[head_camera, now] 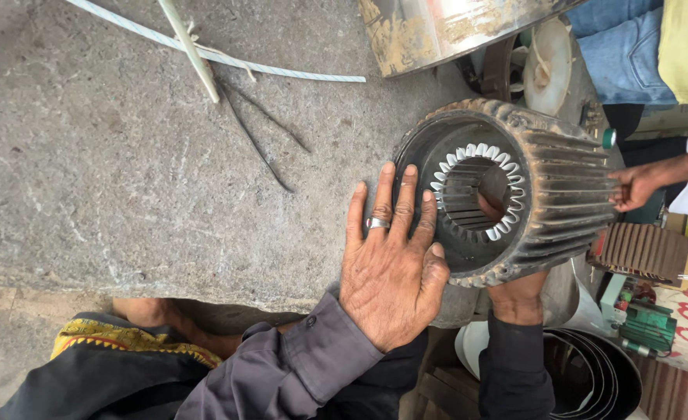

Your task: The person sits on the floor and uses a metal file to smooth small white rectangular pieces. They then insert these pieces into the slots of a cylindrical metal motor housing. The person repeats this process, filing and inserting the pieces one by one.

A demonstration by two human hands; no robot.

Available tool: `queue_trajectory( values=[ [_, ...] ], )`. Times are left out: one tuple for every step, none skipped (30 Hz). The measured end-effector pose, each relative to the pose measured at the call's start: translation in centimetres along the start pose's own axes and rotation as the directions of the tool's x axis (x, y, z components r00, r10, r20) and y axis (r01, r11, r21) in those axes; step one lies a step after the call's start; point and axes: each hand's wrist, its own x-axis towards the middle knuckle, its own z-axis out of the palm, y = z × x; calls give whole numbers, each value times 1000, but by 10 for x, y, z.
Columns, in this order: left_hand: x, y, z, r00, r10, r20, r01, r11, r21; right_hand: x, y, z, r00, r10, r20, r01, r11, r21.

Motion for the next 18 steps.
queue_trajectory(
  values=[
    [1,0,0,1000,2,0,-2,1000,-1,1,0,0,1000,-2,3,2,1000,1],
    [1,0,-1,1000,2,-2,-2,1000,-1,0,1,0,1000,-4,8,4,1000,2],
    [1,0,-1,1000,3,-3,-3,1000,0,-1,1,1,1000,-5,13,5,1000,4],
    [1,0,-1,1000,1,-6,-1,1000,-3,-1,1,1,1000,14,21,-15,999,49],
    [0,0,-1,1000,-1,-8,1,1000,-7,-1,0,1,999,32,31,-35,995,94],
    [0,-1,0,1000,-1,-11,1,1000,-9,0,0,2,998,48,42,-54,989,139],
    [0,-1,2,1000,0,-13,0,1000,-5,0,-1,3,998,47,31,-50,993,110],
    [-1,-2,3,1000,3,-13,-2,1000,2,-1,0,4,999,45,19,-47,995,84],
    [-3,-2,5,1000,5,-13,-5,1000,8,-3,-2,5,999,43,6,-43,997,57],
    [-1,-4,5,1000,13,-12,-13,1000,3,1,-2,8,1000,25,17,-26,999,41],
    [-3,-4,3,1000,21,-10,-21,1000,-2,3,-4,11,1000,8,28,-9,1000,25],
    [-2,-3,2,999,40,-8,-40,999,-8,3,-7,13,999,-21,35,20,1000,9],
    [-1,-3,3,998,55,-15,-54,998,18,5,-8,14,999,-21,39,20,999,27],
    [-2,-3,3,998,64,-20,-64,997,44,4,-7,14,999,-21,46,20,999,36],
    [-4,-4,4,997,74,-25,-72,995,69,1,-5,13,999,-19,51,17,999,40],
    [-5,-5,5,997,78,-21,-77,994,78,1,-2,11,998,-18,56,15,999,40],
    [-4,-5,5,996,83,-18,-81,993,87,0,1,7,998,-14,60,12,999,41],
    [-1,-5,5,996,92,-16,-90,991,99,1,4,3,998,-11,67,8,999,47]
  ],
)
